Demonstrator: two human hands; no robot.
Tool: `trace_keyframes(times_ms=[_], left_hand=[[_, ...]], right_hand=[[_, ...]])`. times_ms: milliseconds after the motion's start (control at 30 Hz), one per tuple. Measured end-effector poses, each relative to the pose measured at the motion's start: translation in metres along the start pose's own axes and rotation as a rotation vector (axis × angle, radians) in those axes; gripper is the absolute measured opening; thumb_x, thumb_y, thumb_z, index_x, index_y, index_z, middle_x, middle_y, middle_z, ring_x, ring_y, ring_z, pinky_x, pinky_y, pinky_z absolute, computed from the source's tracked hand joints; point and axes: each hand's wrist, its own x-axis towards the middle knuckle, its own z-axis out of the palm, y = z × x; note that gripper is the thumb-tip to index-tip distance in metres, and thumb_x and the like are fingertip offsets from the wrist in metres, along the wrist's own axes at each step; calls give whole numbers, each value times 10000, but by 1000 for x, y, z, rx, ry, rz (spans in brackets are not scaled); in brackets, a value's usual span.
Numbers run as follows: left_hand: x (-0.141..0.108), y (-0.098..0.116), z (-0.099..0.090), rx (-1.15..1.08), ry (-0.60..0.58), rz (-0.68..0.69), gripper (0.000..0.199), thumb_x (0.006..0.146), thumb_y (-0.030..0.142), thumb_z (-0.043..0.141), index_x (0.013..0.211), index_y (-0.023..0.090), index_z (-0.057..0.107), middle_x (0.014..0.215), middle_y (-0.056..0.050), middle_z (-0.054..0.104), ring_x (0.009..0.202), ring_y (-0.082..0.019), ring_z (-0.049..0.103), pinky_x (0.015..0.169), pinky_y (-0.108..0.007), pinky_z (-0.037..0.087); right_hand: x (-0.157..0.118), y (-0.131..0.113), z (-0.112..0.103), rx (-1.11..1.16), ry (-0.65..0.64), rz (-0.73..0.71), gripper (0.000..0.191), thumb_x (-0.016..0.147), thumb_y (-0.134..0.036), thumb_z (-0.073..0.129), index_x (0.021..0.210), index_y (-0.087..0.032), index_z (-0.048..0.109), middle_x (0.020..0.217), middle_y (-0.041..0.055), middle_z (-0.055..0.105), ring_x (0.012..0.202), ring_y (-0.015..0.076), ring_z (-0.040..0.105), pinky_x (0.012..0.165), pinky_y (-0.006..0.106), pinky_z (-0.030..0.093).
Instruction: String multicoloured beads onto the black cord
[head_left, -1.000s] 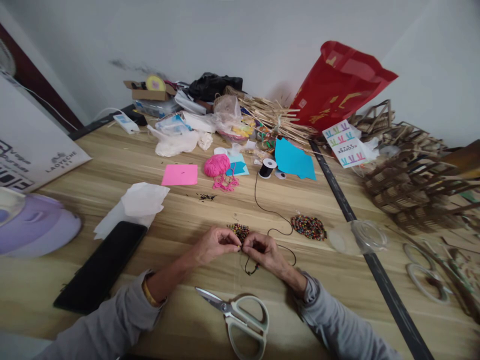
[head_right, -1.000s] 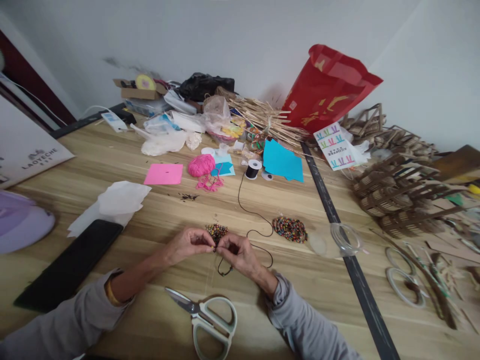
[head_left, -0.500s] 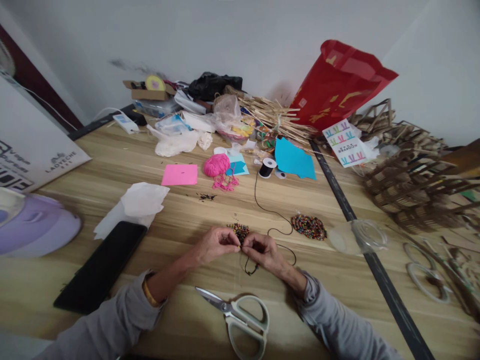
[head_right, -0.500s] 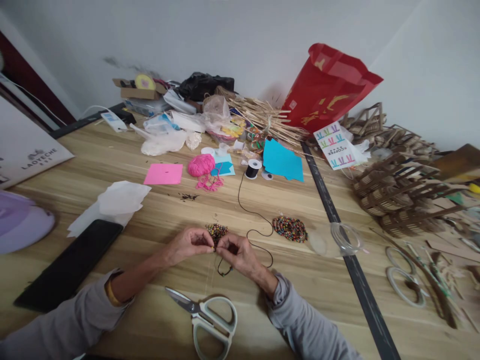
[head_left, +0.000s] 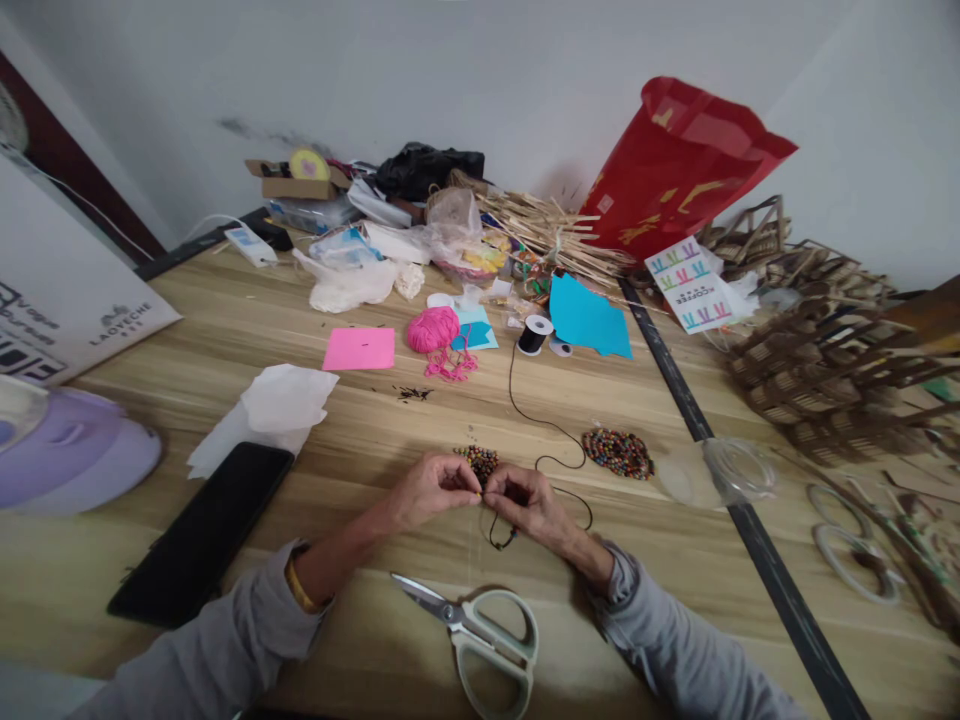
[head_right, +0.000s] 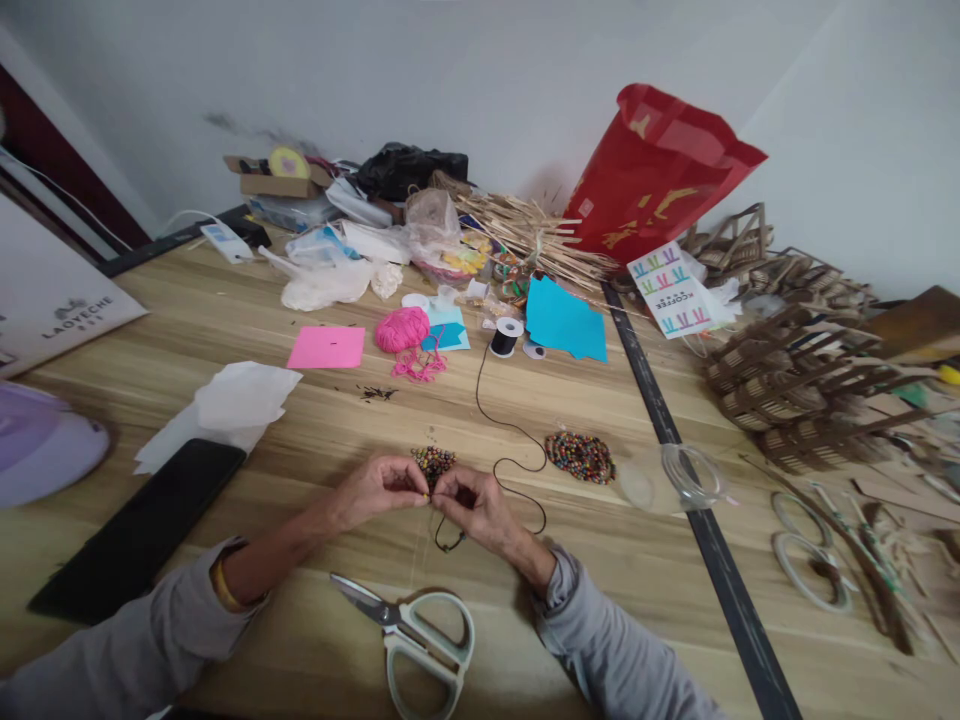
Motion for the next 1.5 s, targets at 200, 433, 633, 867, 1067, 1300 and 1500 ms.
trace_keyframes(times_ms=[200,433,633,867,1067,1300,1500], left_hand=[[0,1,0,8,-6,2,179,640,254,749,715,119,659,666,-9,656,616,-107,557,618,-225,424],[0,2,0,15,6,5,145,647,230,736,714,115,678,661,-13,659,620,-107,554,604,-215,420],[0,4,1,24,19,-2,169,632,259,752,706,119,693,647,-14,667,608,-110,555,593,-216,418],[-1,4,0,27,20,1,176,645,258,748,745,119,709,699,-27,691,658,-130,591,652,-238,441],[-1,5,0,34,20,-4,193,644,275,749,751,119,708,699,-26,693,657,-132,592,657,-242,439],[-1,7,0,32,29,-4,166,643,245,739,745,119,701,682,-18,683,639,-122,577,649,-238,431],[-1,6,-1,47,34,10,168,655,240,729,762,114,697,704,-25,682,658,-125,580,647,-233,428]], right_hand=[[0,2,0,-18,4,7,320,837,-446,608,737,-141,603,624,-9,524,546,90,434,505,209,348],[0,1,-1,-16,11,-8,303,840,-429,610,749,-141,610,625,-6,531,547,93,445,512,210,359],[1,0,-1,-16,25,-10,311,833,-447,618,746,-148,619,649,6,560,581,107,482,540,218,394],[1,1,0,83,41,20,310,787,-458,677,824,-157,615,669,1,571,582,104,512,543,216,425],[2,4,-1,71,65,8,324,776,-467,683,764,-147,636,676,21,602,606,118,535,553,229,442],[2,3,-1,16,54,-27,297,812,-440,654,753,-149,657,669,27,615,605,126,534,554,234,438],[1,0,-1,-7,28,-34,302,823,-438,643,744,-147,653,673,26,611,623,129,541,570,231,433]])
